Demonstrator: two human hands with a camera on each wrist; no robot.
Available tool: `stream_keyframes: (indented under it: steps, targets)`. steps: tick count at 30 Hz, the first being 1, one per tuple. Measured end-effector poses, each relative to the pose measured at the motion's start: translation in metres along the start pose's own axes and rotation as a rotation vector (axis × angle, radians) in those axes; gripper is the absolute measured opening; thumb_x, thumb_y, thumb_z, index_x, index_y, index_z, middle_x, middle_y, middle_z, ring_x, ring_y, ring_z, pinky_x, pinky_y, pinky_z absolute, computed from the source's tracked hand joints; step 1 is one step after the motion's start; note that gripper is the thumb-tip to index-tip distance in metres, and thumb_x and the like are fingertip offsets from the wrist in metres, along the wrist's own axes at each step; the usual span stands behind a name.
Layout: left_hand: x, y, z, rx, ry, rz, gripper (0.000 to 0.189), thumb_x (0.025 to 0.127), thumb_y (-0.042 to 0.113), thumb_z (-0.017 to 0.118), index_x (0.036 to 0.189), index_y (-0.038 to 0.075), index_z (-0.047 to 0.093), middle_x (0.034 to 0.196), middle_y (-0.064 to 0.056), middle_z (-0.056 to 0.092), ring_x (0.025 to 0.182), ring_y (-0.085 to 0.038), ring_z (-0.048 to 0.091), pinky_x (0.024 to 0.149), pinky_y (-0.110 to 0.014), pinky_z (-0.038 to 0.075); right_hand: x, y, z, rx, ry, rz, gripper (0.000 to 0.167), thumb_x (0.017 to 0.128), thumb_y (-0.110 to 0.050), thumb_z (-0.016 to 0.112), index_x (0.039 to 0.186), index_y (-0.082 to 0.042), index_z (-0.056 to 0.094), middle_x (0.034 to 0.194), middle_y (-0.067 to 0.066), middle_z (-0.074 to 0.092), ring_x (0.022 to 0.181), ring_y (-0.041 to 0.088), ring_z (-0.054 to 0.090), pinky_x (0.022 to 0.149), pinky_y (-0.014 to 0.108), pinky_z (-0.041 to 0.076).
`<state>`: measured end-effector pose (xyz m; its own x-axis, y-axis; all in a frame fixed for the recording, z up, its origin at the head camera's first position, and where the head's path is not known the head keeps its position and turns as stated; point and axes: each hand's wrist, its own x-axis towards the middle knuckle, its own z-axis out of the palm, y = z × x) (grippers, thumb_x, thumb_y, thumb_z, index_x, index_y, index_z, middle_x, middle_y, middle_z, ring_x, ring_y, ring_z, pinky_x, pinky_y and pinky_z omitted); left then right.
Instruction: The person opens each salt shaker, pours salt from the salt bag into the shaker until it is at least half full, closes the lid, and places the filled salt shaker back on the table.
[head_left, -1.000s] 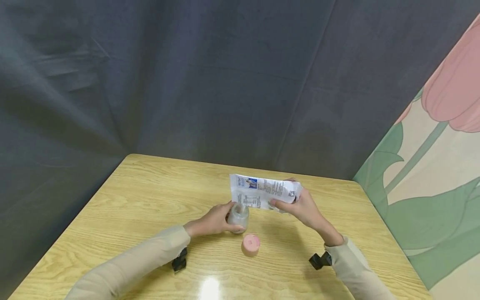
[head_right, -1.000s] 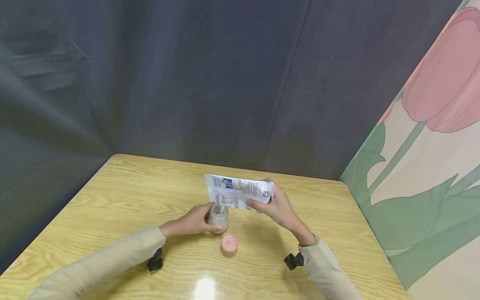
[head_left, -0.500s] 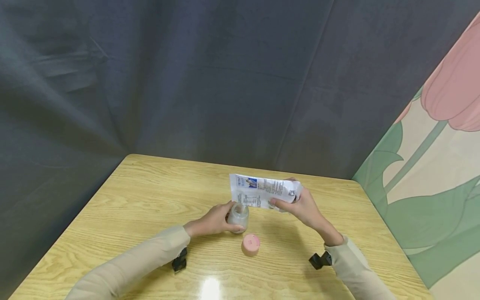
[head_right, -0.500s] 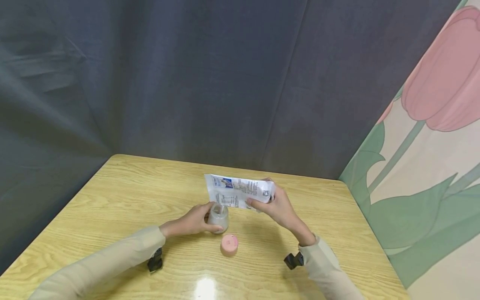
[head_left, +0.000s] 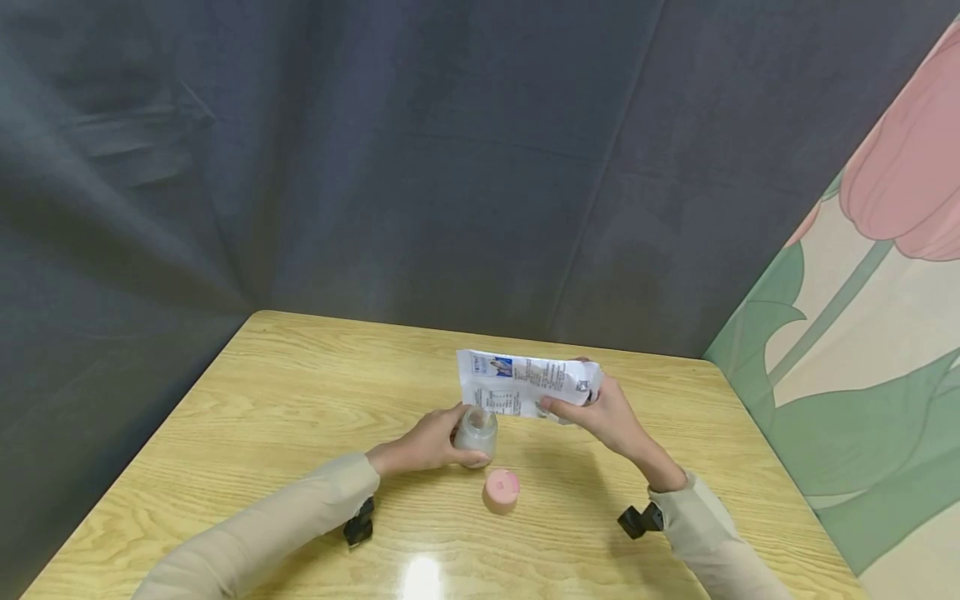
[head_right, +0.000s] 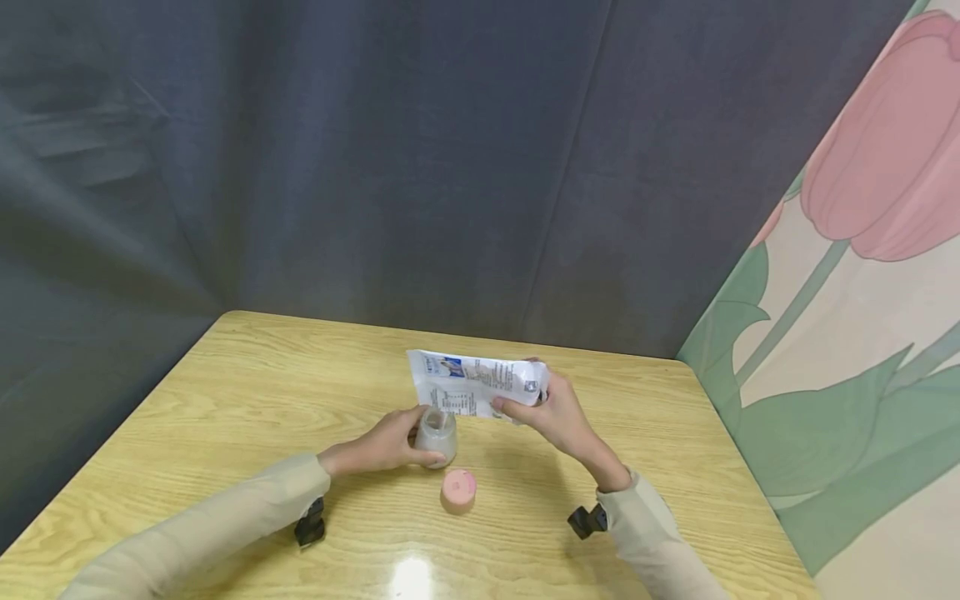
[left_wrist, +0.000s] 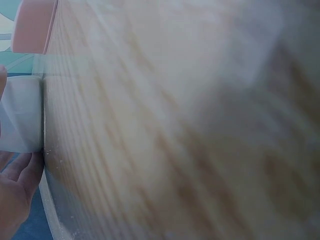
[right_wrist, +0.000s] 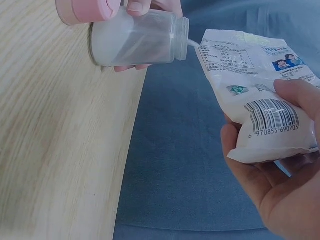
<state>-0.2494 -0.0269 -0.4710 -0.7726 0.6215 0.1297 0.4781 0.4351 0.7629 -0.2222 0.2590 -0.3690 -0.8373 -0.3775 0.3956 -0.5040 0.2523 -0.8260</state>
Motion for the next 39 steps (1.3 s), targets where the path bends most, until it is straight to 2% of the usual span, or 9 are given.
stream_keyframes:
  steps: [13, 27, 39]
  targets:
    - [-0.0008, -0.0015, -0.0004, 0.012, 0.0, 0.011, 0.071, 0.083, 0.046, 0.079, 0.138, 0.013, 0.048, 0.121, -0.001, 0.063, 0.104, -0.011, 0.062, 0.088, -0.027, 0.051, 0.0004, -0.0006, -0.0001, -0.004, 0.01, -0.008, 0.04, 0.083, 0.003, 0.078, 0.118, 0.002, 0.06, 0.11, 0.02, 0.069, 0.087, 0.02, 0.071, 0.06, 0.037, 0.059]
    - [-0.0005, -0.0016, -0.0007, -0.001, 0.005, 0.034, 0.073, 0.084, 0.045, 0.078, 0.138, 0.006, 0.048, 0.119, -0.005, 0.064, 0.103, -0.014, 0.063, 0.087, -0.028, 0.052, 0.0013, -0.0025, 0.0013, -0.029, 0.007, -0.016, 0.04, 0.082, 0.005, 0.078, 0.119, 0.002, 0.061, 0.11, 0.02, 0.069, 0.086, 0.019, 0.071, 0.057, 0.036, 0.058]
    - [-0.0003, 0.0035, -0.001, -0.011, -0.011, -0.019, 0.077, 0.084, 0.046, 0.078, 0.142, 0.007, 0.046, 0.121, -0.003, 0.064, 0.103, -0.011, 0.062, 0.088, -0.027, 0.051, 0.0022, -0.0024, 0.0004, -0.043, 0.005, -0.019, 0.039, 0.082, 0.003, 0.079, 0.117, 0.001, 0.062, 0.111, 0.017, 0.07, 0.091, 0.02, 0.071, 0.061, 0.034, 0.059]
